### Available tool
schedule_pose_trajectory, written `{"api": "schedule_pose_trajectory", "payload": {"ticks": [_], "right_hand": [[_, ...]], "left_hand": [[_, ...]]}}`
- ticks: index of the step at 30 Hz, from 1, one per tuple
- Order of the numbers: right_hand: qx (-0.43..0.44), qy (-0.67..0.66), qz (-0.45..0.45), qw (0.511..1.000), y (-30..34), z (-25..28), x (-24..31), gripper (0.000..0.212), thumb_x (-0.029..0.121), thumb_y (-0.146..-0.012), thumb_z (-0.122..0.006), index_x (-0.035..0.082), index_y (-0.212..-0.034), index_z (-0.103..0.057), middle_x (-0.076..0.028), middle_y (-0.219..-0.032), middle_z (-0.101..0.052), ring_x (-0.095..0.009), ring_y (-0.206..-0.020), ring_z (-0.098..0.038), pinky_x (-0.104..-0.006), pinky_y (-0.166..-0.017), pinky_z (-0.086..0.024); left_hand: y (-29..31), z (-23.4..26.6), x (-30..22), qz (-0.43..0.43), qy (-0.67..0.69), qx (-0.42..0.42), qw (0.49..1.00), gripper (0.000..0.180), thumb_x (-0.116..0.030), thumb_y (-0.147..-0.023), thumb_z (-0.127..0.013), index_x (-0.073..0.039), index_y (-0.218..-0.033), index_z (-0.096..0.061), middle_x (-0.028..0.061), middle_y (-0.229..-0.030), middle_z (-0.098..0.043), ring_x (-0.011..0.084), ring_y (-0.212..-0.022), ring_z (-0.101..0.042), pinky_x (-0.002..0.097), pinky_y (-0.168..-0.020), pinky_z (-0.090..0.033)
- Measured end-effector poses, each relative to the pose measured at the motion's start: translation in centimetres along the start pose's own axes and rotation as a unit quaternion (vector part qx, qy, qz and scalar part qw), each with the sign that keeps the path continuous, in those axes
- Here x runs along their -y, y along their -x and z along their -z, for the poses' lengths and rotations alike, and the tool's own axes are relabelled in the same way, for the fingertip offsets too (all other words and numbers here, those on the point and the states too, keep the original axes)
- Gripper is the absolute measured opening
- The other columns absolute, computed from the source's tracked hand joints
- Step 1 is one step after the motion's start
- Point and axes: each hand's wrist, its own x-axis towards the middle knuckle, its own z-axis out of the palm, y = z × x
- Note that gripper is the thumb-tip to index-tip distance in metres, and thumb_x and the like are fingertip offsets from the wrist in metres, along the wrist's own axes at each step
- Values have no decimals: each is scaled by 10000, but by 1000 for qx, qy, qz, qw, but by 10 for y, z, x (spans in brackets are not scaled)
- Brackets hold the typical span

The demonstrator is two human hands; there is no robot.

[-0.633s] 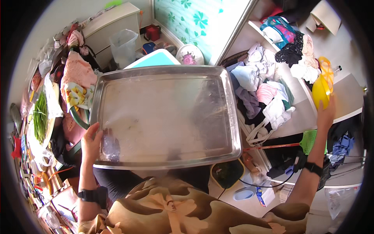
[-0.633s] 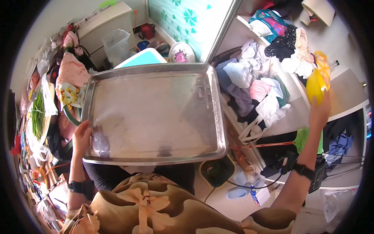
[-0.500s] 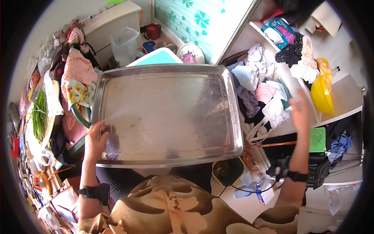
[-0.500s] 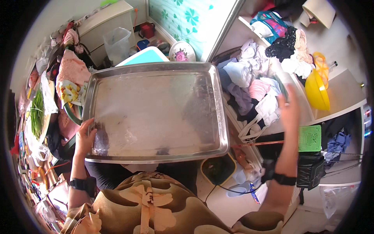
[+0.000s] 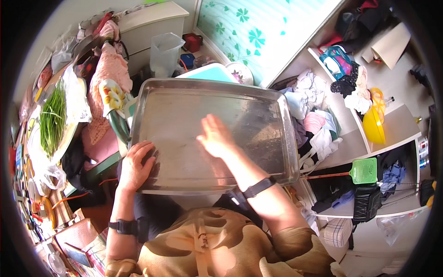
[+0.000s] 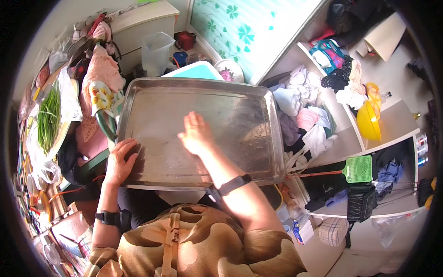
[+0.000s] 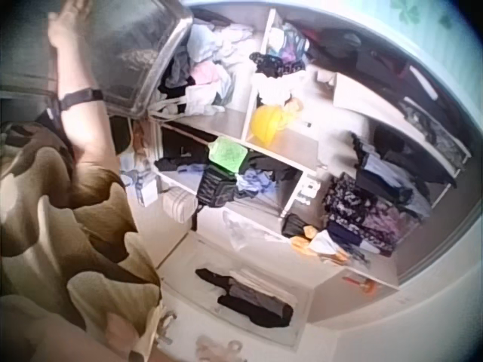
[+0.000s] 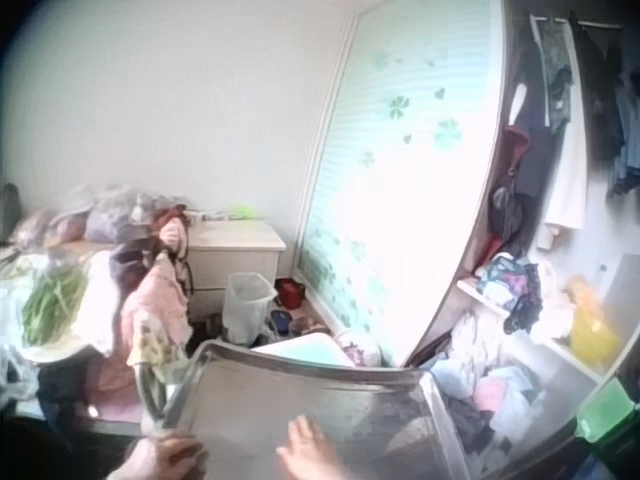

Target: The person wipes the surface and edges of a metal tray by hand while seated.

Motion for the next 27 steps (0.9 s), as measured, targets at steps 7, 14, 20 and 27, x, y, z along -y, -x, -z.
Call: {"api": "schedule_pose_trajectory", "payload": {"ticks": [7,14,20,27], "right_hand": [[-23,46,-15,999,-19,32,-47,655,438,-876,-566,213,-1448,-340,-109,-1539,-242,-298,-1411,-240,-460,-1133,-247],[35,50,-175,983,68,60,-139,821,394,-769,-705,203,-1465,-313,-219,-1518,-229,-386,-1391,-253,-435,-1114,-293],[103,27,151,983,37,14,24,872,297,-708,-790,207,-1441,-326,-111,-1549,-176,-375,-1420,-157,-700,-1045,-256],[-59,-34,124,990,-44,15,23,710,249,-721,-760,142,-1356,-462,-128,-1478,-349,-327,-1350,-345,-511,-1059,-358]], "left_hand": [[1,2,2,-12,-14,16,1000,356,-39,-728,-678,-22,-1079,-624,147,-1120,-623,334,-1047,-587,390,-917,-477],[-3,2,-7,9,13,-1,1000,367,-23,-702,-688,-5,-1064,-630,156,-1096,-633,341,-1040,-591,396,-923,-469],[-3,0,-3,31,10,11,999,371,23,-720,-599,-7,-1090,-614,166,-1102,-626,351,-1039,-589,391,-916,-472],[-6,4,3,37,35,-1,999,634,125,-667,-387,-19,-1270,-517,210,-1247,-550,373,-1190,-501,397,-1035,-397]]}}
